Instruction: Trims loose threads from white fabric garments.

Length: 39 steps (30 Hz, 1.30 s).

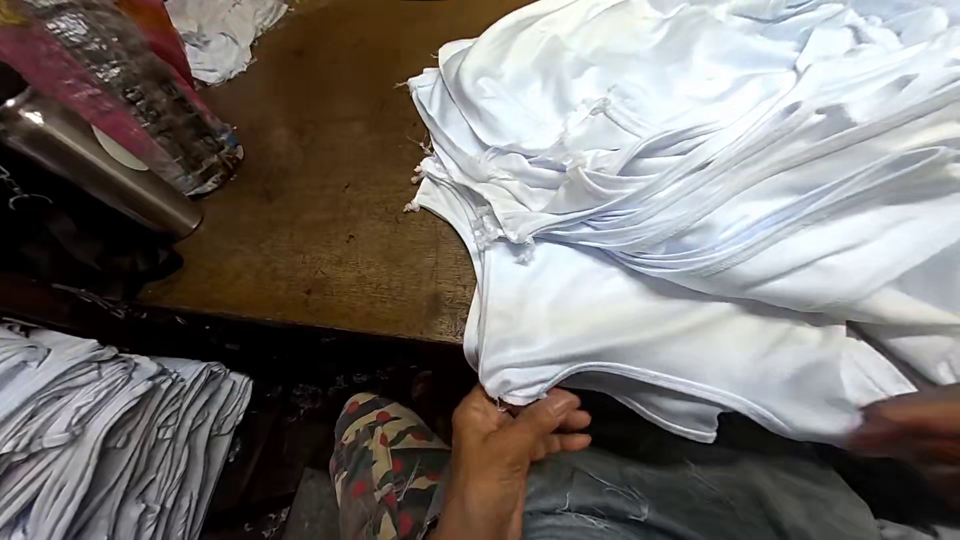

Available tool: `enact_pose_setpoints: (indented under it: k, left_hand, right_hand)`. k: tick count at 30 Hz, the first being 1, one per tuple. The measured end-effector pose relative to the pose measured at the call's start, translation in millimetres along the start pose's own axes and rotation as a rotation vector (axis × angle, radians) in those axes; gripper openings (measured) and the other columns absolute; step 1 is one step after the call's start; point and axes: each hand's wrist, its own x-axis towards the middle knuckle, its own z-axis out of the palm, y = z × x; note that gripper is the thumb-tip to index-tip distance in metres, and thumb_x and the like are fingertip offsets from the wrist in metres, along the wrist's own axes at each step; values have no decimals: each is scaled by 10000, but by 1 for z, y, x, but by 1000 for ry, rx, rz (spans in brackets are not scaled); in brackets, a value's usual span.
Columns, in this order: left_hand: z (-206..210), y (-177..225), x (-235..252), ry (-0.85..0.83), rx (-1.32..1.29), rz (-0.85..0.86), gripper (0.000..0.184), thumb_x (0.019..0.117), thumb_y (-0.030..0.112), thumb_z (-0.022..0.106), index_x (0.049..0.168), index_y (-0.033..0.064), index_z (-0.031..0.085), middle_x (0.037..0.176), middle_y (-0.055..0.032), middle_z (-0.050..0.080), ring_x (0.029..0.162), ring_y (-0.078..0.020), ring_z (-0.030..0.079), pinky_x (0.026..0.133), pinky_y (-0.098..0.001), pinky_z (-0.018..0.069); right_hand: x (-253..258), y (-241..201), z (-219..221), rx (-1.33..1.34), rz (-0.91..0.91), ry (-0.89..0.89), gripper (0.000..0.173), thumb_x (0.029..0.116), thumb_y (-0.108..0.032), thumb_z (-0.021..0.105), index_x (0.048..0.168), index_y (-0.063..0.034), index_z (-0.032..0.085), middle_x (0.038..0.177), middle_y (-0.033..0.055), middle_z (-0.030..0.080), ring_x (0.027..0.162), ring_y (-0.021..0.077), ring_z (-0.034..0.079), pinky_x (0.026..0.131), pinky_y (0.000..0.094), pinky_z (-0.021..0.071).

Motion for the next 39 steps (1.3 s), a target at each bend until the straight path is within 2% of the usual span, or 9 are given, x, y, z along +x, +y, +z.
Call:
enact_pose_setpoints:
  k: [2,3,6,11,15,28,34,37,39]
  left_hand:
    - [-3,-3,-1,24,78,28,113,951,-40,650,1051,-93,642,839,-184,720,724,-259,737,754,-438,649]
    - [-7,-4,-2,16,112,47,87,964,-17,646,997,-92,675,798,-163,716,688,-236,728,728,-419,650]
    - [-22,-8,-9,-19,195,102,143,987,38,646,931,-71,719,758,-130,713,638,-197,712,646,-368,644]
    - [-35,-8,-22,-121,270,147,169,1016,36,594,1007,-71,724,777,-104,724,637,-160,710,609,-324,635]
    - [-38,-6,-27,-132,337,166,174,1026,24,571,1032,-72,716,774,-86,724,618,-138,702,559,-294,621]
    - [-45,-3,-31,-195,269,78,179,1027,37,576,1039,-52,731,780,-79,730,626,-134,707,557,-297,620]
    - [-47,-6,-27,-206,257,52,203,1033,38,560,1044,-59,738,788,-83,732,635,-144,710,588,-312,630]
    - [-50,-7,-21,-195,293,102,167,1021,29,580,1085,-66,702,869,-103,740,706,-173,735,610,-334,644]
    - [-50,-4,-16,-142,294,141,187,975,13,647,1139,-75,664,988,-145,732,810,-220,749,643,-363,656]
  right_hand:
    - [0,45,4,-37,-96,-162,425,1087,-234,440,1112,134,649,851,55,637,702,3,534,646,204,468]
    - [2,57,12,-58,-134,-209,482,1119,-304,395,1151,97,662,833,69,619,671,38,511,605,246,455]
    - [13,66,44,-98,-174,-240,453,1127,-274,386,1113,50,702,769,85,618,616,77,508,568,276,453]
    - [32,70,68,-53,-77,-293,396,1098,-293,447,943,-53,721,648,-57,525,533,-5,425,494,208,352]
    - [39,70,70,-36,-7,-303,387,1085,-328,459,899,-119,727,618,-104,504,499,-21,394,463,195,320]
    - [57,73,85,-168,-124,-277,441,1053,-459,491,770,-186,691,595,-113,522,508,-24,428,466,207,320]
    - [56,72,88,-381,-244,-188,490,1070,-460,436,714,-173,611,558,-80,462,496,40,447,456,295,329]
    - [53,76,86,-286,-212,-188,470,1085,-432,446,782,-144,661,601,-78,522,522,7,463,476,243,358]
    - [49,76,82,-95,-96,-254,414,1100,-346,444,876,-108,698,624,-88,510,504,-23,405,460,186,331]
